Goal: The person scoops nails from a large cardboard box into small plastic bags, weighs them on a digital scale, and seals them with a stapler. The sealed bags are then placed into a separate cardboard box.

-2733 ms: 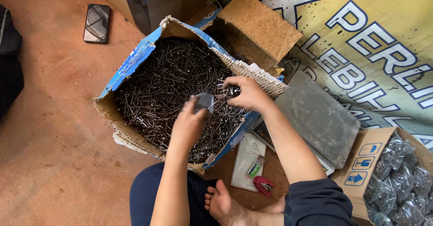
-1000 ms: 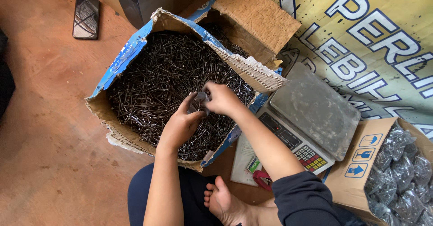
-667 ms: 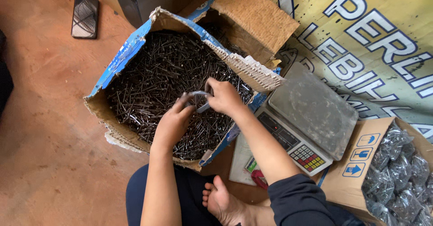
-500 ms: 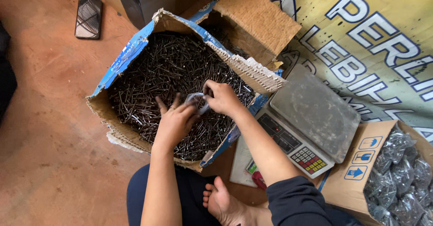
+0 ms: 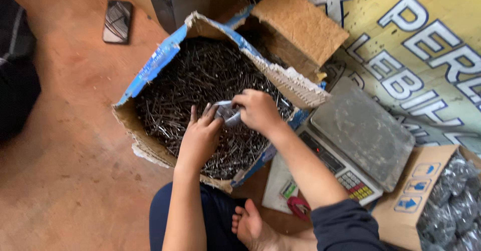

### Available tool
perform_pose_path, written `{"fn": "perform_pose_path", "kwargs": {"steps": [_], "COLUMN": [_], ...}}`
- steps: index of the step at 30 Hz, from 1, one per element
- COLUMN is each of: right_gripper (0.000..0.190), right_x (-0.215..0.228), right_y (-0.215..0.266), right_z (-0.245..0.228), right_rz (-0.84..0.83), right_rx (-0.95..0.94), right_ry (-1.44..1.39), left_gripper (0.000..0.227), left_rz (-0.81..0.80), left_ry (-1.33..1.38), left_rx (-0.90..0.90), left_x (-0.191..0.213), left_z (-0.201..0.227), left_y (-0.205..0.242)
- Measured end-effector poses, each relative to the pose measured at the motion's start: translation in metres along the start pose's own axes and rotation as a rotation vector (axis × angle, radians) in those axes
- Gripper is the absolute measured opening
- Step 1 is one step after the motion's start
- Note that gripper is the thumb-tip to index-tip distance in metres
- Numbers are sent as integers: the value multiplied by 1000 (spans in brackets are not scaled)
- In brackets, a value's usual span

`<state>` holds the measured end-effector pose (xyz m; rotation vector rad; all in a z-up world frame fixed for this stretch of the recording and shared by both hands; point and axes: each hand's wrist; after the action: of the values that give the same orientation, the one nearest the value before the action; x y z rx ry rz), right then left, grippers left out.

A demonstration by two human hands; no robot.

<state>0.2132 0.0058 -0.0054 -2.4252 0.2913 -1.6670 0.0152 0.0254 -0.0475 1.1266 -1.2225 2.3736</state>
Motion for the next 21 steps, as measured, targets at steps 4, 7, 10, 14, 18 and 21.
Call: {"fn": "perform_pose_path", "kwargs": {"steps": [4,7,10,14,18,21], "right_gripper": [36,32,30,31,26,34], "right_x": [13,18,40,47,57,125], "right_y": [6,6,11,15,23,5], "right_z": [-9,4,-2,-13,-17,-55], "right_rz": [-159,-261,-265,-299,-411,-261], "right_rx": [-63,14,61,132,123,43], "right_ry": [-24,35,-19,146,186,105], "left_gripper": [9,8,10,16,16,10], "left_rz": [-39,-138,-154,-420,-396,-83], "left_ry": [-45,-33,-22,-225,-331,-297], "left_rx": [19,-212,-429,-389,-505,-564], "left_x": [-2,-7,8,27,41,63], "left_z": [-9,-10,2,1,12,-2], "left_y": [6,2,-10,-38,-59,-72]}}
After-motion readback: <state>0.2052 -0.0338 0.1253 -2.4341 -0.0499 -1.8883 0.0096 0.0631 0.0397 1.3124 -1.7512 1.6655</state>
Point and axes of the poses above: each hand's wrist, its own y-axis away from the middle knuckle, its own x-axis out of the back of the hand, z = x × y, and after that the axes turned 10 degrees about z, right-handed
